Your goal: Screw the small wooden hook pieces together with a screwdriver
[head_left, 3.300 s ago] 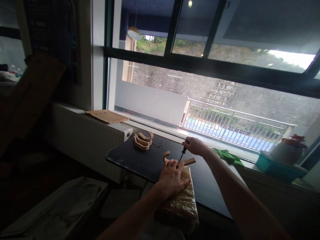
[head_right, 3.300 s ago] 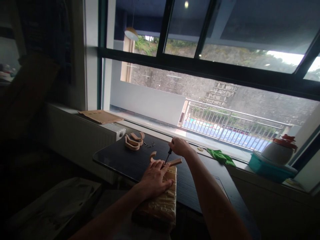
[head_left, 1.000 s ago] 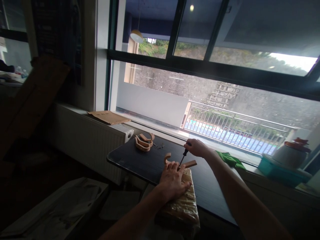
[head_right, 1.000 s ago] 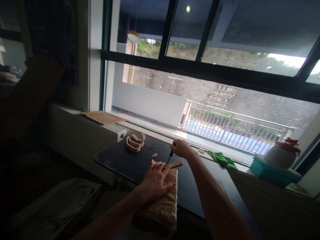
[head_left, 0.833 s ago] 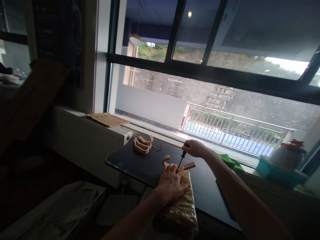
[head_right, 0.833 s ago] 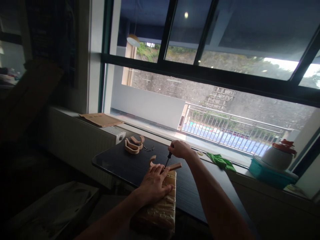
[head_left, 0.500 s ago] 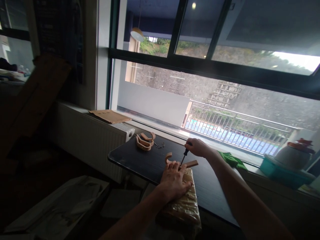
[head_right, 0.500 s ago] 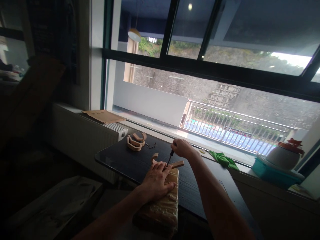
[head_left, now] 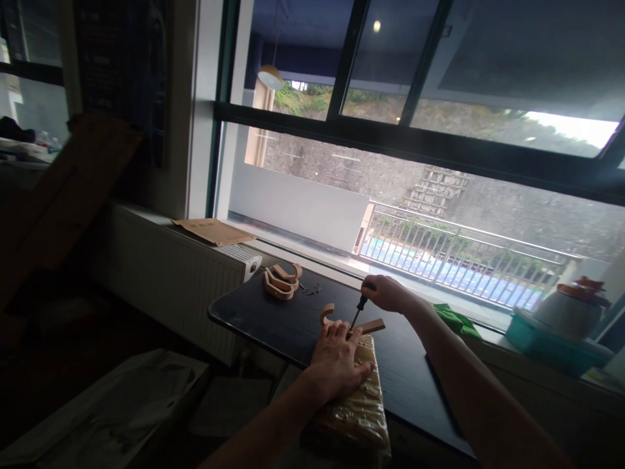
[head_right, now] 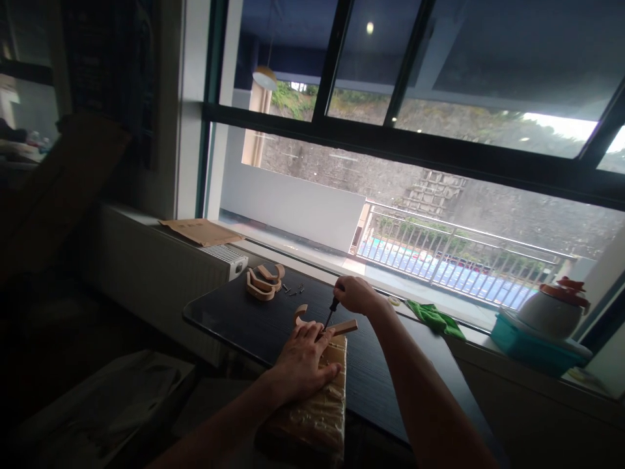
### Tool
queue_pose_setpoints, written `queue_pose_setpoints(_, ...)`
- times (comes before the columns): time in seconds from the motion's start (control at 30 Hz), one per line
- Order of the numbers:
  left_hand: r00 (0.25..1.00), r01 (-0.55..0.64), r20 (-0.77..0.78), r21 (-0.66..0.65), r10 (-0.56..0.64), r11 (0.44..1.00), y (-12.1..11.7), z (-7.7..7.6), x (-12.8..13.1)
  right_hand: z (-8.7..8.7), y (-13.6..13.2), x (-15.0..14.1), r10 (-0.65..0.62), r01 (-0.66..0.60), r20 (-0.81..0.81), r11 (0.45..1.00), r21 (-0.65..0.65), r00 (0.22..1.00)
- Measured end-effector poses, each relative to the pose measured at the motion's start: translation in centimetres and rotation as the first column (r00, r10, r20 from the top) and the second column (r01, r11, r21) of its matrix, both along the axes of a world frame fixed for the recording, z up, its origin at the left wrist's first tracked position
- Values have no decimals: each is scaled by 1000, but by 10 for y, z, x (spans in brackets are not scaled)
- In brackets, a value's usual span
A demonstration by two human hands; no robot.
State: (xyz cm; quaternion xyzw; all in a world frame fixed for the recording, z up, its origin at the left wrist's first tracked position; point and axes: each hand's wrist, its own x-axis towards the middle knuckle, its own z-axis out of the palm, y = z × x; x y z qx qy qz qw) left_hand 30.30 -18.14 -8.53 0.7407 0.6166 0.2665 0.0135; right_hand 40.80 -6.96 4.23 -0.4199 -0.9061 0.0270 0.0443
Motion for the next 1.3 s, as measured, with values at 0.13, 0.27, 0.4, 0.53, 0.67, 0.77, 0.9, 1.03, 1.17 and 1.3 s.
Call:
queue_pose_setpoints(0.13, 1000, -3, 2, 5, 3, 1000, -1, 0, 1, 0, 1, 1, -16, 17, -18, 1000, 11, 1000)
queue_pose_setpoints(0.27, 1000, -5, 6, 10, 5, 1000, 0, -1, 1, 9, -1, 1, 16, -16, -43, 1000, 1, 999)
queue_pose_setpoints(0.4, 1000, -6, 9, 5, 6, 1000, 1, -2, 0, 13, -1, 1, 49, -51, -81, 998, -29, 996)
queue_pose_setpoints(0.53, 1000, -3, 12, 0, 3, 1000, 2, -3, 0, 5, 3, -2, 25, -30, -111, 999, -40, 994)
queue_pose_setpoints(0.67, 1000, -5, 10, 2, 5, 1000, 2, -5, 0, 3, 6, -2, 8, -12, -129, 999, -33, 992)
queue_pose_setpoints(0.77, 1000, -10, 10, 11, 10, 1000, 1, -6, 1, 6, 7, 1, 34, -38, -148, 999, -25, 988)
queue_pose_setpoints(0.9, 1000, -10, 13, 13, 10, 1000, 1, -5, 0, 9, 6, 7, 81, -89, -201, 996, -32, 976)
queue_pose_setpoints(1.03, 1000, -9, 15, 15, 9, 1000, 2, -5, 0, 5, 7, 12, 87, -102, -274, 994, -40, 958)
queue_pose_setpoints(1.17, 1000, -12, 19, 28, 11, 1000, 2, -8, 0, -1, 8, 15, 70, -100, -351, 993, -68, 934)
queue_pose_setpoints(1.3, 999, -17, 30, 53, 15, 998, 2, -11, 0, -8, 6, 15, 74, -119, -421, 990, -81, 904)
